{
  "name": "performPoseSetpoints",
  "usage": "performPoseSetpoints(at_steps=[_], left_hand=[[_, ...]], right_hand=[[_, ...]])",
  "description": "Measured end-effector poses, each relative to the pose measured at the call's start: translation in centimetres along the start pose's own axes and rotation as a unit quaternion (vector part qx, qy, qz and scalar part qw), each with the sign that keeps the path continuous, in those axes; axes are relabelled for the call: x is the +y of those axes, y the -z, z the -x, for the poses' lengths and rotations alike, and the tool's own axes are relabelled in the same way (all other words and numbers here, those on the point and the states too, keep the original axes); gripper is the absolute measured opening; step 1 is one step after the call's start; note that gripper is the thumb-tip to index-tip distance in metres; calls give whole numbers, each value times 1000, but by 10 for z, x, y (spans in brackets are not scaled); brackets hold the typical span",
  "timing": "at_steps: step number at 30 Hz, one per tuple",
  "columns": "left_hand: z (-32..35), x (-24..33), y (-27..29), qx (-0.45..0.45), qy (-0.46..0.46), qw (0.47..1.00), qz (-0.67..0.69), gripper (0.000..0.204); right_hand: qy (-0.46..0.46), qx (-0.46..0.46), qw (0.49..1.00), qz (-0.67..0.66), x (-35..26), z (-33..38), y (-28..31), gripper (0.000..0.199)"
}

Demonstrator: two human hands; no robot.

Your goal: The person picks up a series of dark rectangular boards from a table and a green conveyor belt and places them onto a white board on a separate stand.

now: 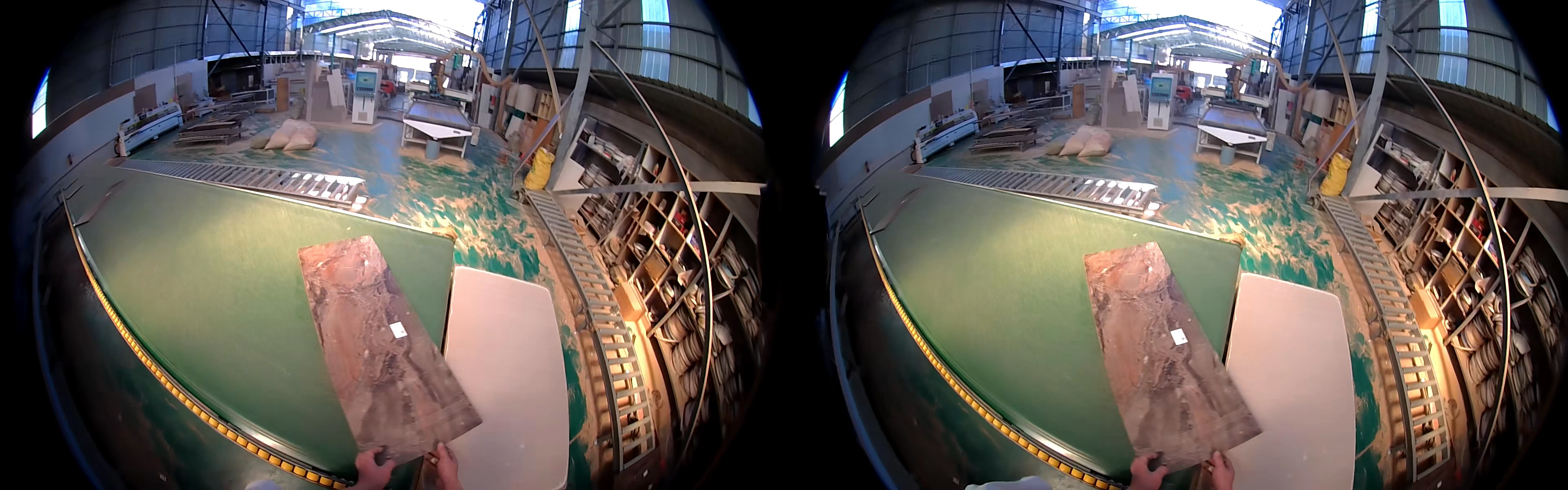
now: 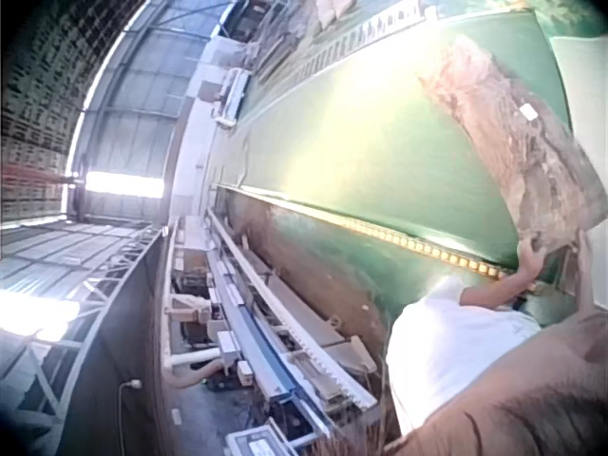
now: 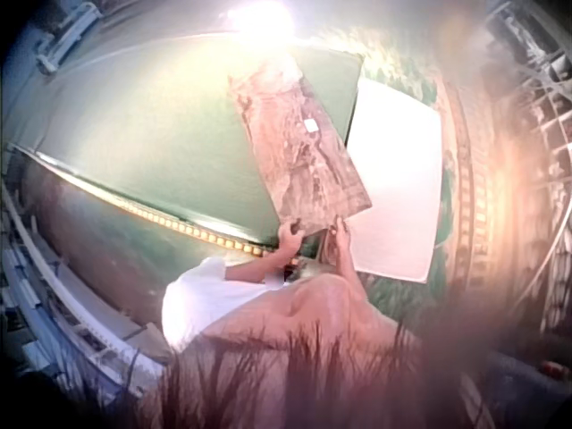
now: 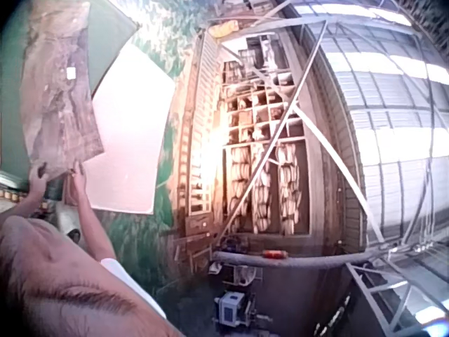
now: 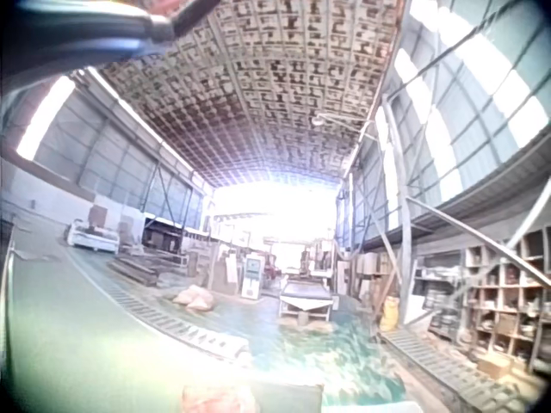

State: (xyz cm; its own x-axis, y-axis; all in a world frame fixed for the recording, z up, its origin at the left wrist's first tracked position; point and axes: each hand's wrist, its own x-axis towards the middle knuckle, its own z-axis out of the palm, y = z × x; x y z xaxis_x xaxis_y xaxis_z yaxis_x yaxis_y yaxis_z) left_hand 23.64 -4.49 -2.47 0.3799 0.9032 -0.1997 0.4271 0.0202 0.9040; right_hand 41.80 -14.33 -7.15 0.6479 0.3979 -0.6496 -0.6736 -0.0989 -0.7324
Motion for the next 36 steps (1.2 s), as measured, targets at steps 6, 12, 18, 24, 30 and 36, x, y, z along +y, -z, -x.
performPoseSetpoints(at_steps=[6,12,18,24,30,36], left_hand=[[-78,-24,28,-49,204,961,180,30],[-254,14,121,-154,227,904,328,62],[-300,23,36,-361,216,779,465,75],[-173,12,-79,-425,324,759,372,73],[75,24,-166,-555,281,755,209,72],[342,19,-109,-677,246,689,77,67]], right_hand=[[8,-128,981,-145,-5,45,-18,44],[54,152,984,-71,-30,200,0,40],[16,379,914,-145,3,426,122,52],[43,713,683,-152,193,584,202,45],[-86,849,479,-206,404,770,146,59],[-210,881,332,-263,597,866,2,71]])
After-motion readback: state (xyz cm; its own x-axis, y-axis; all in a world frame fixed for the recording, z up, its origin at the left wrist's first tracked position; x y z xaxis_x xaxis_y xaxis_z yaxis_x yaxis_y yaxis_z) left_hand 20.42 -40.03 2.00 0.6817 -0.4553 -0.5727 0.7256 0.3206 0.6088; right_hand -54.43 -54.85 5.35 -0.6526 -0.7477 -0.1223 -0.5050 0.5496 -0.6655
